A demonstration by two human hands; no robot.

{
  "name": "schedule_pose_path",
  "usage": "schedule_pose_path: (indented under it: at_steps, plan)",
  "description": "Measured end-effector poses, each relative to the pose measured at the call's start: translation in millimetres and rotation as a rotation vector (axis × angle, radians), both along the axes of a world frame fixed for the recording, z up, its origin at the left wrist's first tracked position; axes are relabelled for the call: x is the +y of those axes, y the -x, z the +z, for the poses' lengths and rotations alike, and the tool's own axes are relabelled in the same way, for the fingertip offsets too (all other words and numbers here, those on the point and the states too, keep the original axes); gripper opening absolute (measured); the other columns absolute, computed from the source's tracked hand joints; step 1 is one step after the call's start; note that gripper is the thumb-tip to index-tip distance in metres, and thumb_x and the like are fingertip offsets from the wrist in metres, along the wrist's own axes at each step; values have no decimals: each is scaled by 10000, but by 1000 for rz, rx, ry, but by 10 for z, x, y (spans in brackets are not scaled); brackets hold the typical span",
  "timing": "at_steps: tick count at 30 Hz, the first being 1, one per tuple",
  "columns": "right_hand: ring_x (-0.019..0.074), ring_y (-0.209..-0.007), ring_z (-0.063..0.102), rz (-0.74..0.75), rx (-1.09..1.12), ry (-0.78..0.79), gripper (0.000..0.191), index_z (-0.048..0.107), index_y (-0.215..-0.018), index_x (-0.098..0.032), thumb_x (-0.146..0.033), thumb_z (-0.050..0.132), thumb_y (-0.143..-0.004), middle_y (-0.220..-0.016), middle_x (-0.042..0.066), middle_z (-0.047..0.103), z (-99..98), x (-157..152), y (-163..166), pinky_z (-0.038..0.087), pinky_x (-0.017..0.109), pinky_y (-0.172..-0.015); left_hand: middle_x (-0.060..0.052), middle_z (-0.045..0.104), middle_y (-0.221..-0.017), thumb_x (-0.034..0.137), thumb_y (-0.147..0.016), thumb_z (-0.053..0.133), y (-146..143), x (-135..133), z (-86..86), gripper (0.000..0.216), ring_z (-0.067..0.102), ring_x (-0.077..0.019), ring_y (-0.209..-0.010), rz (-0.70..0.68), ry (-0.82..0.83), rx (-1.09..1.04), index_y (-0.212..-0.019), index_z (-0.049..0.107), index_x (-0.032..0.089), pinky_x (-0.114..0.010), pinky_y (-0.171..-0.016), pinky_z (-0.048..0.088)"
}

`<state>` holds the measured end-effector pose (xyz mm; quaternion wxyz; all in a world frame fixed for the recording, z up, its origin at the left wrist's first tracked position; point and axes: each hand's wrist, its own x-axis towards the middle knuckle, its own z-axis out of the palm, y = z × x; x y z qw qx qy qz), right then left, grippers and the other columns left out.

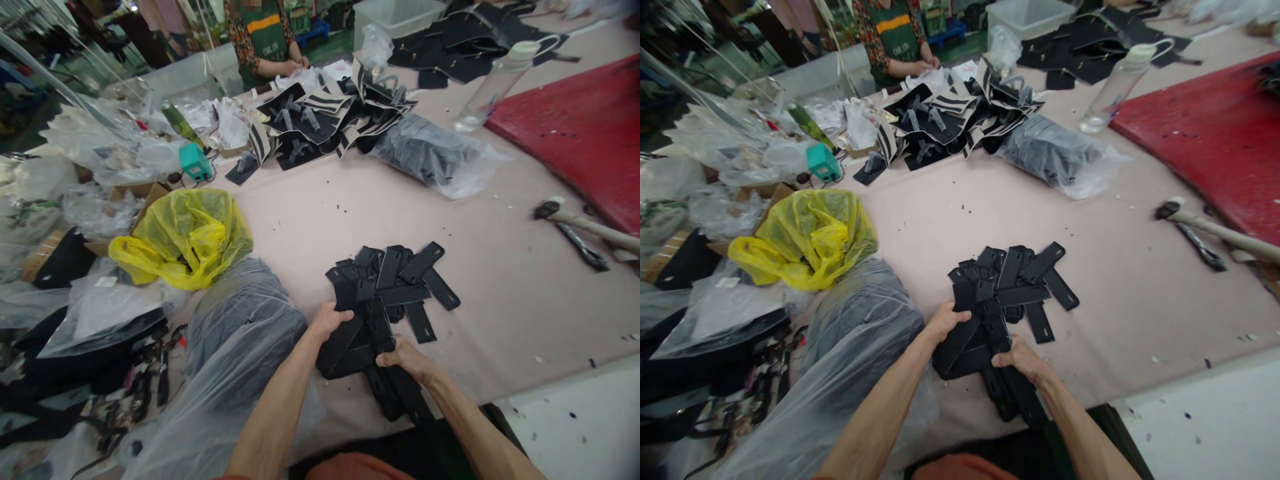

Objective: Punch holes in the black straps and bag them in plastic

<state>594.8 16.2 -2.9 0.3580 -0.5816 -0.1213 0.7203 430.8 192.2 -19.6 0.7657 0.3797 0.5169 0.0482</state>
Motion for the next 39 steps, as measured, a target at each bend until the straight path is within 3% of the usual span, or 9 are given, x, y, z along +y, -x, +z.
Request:
schedule_pose_path:
  at_steps: [4,6,8,11,16,19,22,29,39]
  plan:
    - [176,-578,604,-65,-41,55,302,636,-755,-140,-262,796,-531,-675,17,656,-42,-141,-90,501,294,-568,-39,692,-674,362,-602,834,101,177,61,387,642,-176,-577,305,-40,62,-857,669,122,-311,-610,545]
    - [191,-597,625,-104,-52,74,327,639,-794,-146,-292,795,-547,-693,23,670,-39,-231,-135,525,318,-599,-43,697,-700,397,-626,815,162,288,134,409,653,-180,-598,336,-41,31,-889,653,130,-324,-626,557]
    - [202,-610,639,-123,-49,84,343,641,-810,-150,-303,799,-546,-705,28,681,-20,-289,-153,537,331,-616,-59,708,-731,386,-600,831,180,313,210,444,662,-193,-618,244,-10,-37,-914,652,128,-339,-635,564]
    - [203,-608,642,-123,-29,85,332,653,-788,-143,-263,812,-522,-708,36,690,21,-273,-126,536,326,-607,-78,726,-806,361,-605,823,92,130,283,443,670,-204,-662,-53,31,-92,-948,666,129,-342,-652,563]
    - [219,-630,658,-143,34,52,352,681,-832,-131,-250,821,-532,-742,52,705,81,-124,-77,546,363,-658,-66,728,-887,309,-668,756,-107,-317,298,338,663,-202,-771,-394,-284,82,-945,694,125,-308,-734,544]
    - [235,-658,669,-161,65,27,379,687,-856,-129,-249,827,-525,-768,63,713,96,-97,-95,551,386,-689,-61,722,-988,268,-626,790,-98,-369,321,478,661,-210,-869,-421,-392,71,-1070,671,138,-304,-813,533]
    - [248,-675,675,-174,85,9,390,688,-877,-132,-243,827,-530,-789,73,718,91,-93,-105,551,401,-695,-57,718,-1001,245,-538,847,-26,-321,331,627,660,-221,-889,-494,-290,48,-1126,656,138,-314,-835,532]
    - [253,-703,681,-185,106,-10,363,691,-845,-125,-217,837,-526,-803,80,726,96,-11,-115,551,393,-714,-1,716,-807,266,-545,824,143,-401,238,378,658,-204,-801,-651,-28,89,-897,739,159,-291,-743,530]
    - [272,-687,682,-166,122,19,426,682,-862,-114,-266,848,-500,-806,100,723,129,-124,-188,568,429,-696,-5,662,-642,263,-574,767,250,-291,413,151,624,-196,-673,-812,-246,213,-661,700,159,-264,-643,499]
